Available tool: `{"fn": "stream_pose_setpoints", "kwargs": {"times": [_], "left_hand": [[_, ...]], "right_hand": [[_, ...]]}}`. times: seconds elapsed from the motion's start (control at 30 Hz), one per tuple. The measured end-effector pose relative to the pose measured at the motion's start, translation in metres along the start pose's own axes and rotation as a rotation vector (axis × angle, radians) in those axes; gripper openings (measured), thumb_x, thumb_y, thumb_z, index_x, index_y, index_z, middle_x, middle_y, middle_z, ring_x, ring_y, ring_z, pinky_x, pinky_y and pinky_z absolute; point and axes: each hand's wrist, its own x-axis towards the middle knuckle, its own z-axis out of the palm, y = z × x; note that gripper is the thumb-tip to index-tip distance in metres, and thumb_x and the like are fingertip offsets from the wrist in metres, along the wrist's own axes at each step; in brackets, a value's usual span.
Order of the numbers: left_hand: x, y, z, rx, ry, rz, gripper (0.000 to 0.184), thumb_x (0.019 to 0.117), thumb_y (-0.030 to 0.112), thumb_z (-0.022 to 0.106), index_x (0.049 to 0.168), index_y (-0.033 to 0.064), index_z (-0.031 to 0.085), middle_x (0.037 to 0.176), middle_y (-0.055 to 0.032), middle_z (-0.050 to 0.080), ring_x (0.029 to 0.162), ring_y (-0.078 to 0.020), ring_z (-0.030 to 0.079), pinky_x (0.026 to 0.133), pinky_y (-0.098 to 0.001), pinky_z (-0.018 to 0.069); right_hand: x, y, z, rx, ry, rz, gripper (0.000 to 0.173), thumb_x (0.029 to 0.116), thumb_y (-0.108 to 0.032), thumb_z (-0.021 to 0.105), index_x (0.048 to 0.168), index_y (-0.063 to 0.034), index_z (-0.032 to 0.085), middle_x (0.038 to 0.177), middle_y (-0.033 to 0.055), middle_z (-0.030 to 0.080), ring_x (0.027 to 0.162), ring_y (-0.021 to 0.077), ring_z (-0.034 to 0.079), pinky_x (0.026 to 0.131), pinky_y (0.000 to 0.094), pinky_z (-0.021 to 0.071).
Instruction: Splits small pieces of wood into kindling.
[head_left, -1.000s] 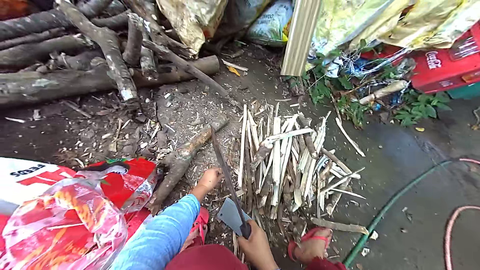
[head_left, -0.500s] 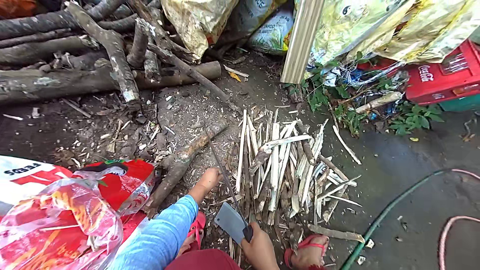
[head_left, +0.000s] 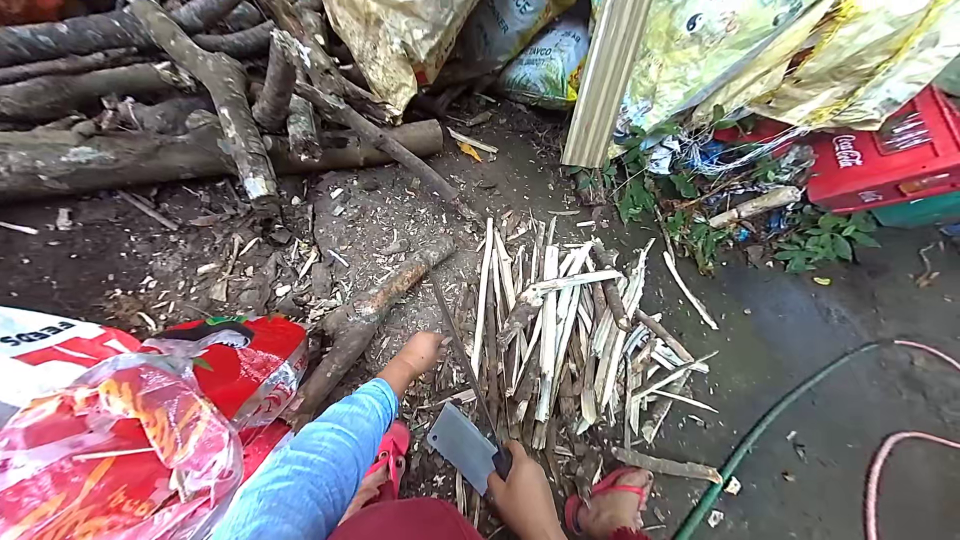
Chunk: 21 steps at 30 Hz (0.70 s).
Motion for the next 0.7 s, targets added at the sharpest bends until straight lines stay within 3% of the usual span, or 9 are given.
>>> {"fn": "stream_pose_setpoints", "kwargs": {"times": [0.17, 0.33, 0.47, 0.6, 0.7], "left_hand": [[0.004, -0.011, 0.014, 0.009, -0.031, 0.036, 0.032, 0.1079, 0.018, 0.053, 0.119, -0.0086, 0.066, 0.120, -0.0291, 0.068, 0.119, -0.0428, 0.064, 0.108, -0.0564, 0.0443], [-0.002, 0.006, -0.010, -0.003, 0.040, 0.073, 0.031, 0.1074, 0.015, 0.052, 0.116, -0.0112, 0.066, 0.118, -0.0307, 0.067, 0.118, -0.0442, 0.064, 0.107, -0.0559, 0.0448], [0.006, -0.014, 0.011, -0.017, -0.002, 0.062, 0.033, 0.1077, 0.018, 0.053, 0.115, -0.0113, 0.067, 0.117, -0.0306, 0.068, 0.117, -0.0438, 0.064, 0.107, -0.0565, 0.0442], [0.001, 0.002, -0.008, -0.007, 0.018, 0.040, 0.032, 0.1082, 0.016, 0.051, 0.117, -0.0103, 0.066, 0.120, -0.0297, 0.067, 0.119, -0.0432, 0.063, 0.107, -0.0563, 0.0443], [0.005, -0.011, 0.011, -0.020, 0.013, 0.061, 0.032, 0.1078, 0.016, 0.052, 0.115, -0.0108, 0.067, 0.118, -0.0304, 0.068, 0.118, -0.0441, 0.064, 0.107, -0.0573, 0.0441]], "right_hand": [[0.010, 0.004, 0.012, -0.017, -0.014, 0.017, 0.047, 0.0937, -0.020, 0.066, 0.136, -0.0024, 0.057, 0.112, 0.0213, 0.072, 0.109, 0.0365, 0.070, 0.096, 0.0545, 0.0537], [0.005, 0.004, 0.006, 0.051, 0.040, -0.030, 0.048, 0.0922, -0.018, 0.067, 0.136, -0.0004, 0.058, 0.106, 0.0221, 0.072, 0.103, 0.0376, 0.071, 0.091, 0.0558, 0.0544], [0.009, -0.001, 0.013, 0.030, -0.025, 0.009, 0.050, 0.0941, -0.018, 0.066, 0.140, -0.0015, 0.055, 0.115, 0.0228, 0.071, 0.111, 0.0377, 0.069, 0.097, 0.0562, 0.0531], [0.006, -0.001, 0.010, 0.057, 0.024, -0.019, 0.049, 0.0933, -0.019, 0.067, 0.138, -0.0015, 0.056, 0.109, 0.0223, 0.072, 0.105, 0.0372, 0.071, 0.093, 0.0554, 0.0542], [0.009, 0.001, 0.019, 0.026, -0.018, 0.017, 0.049, 0.0947, -0.019, 0.067, 0.139, -0.0022, 0.055, 0.115, 0.0218, 0.071, 0.111, 0.0364, 0.070, 0.097, 0.0547, 0.0534]]}}
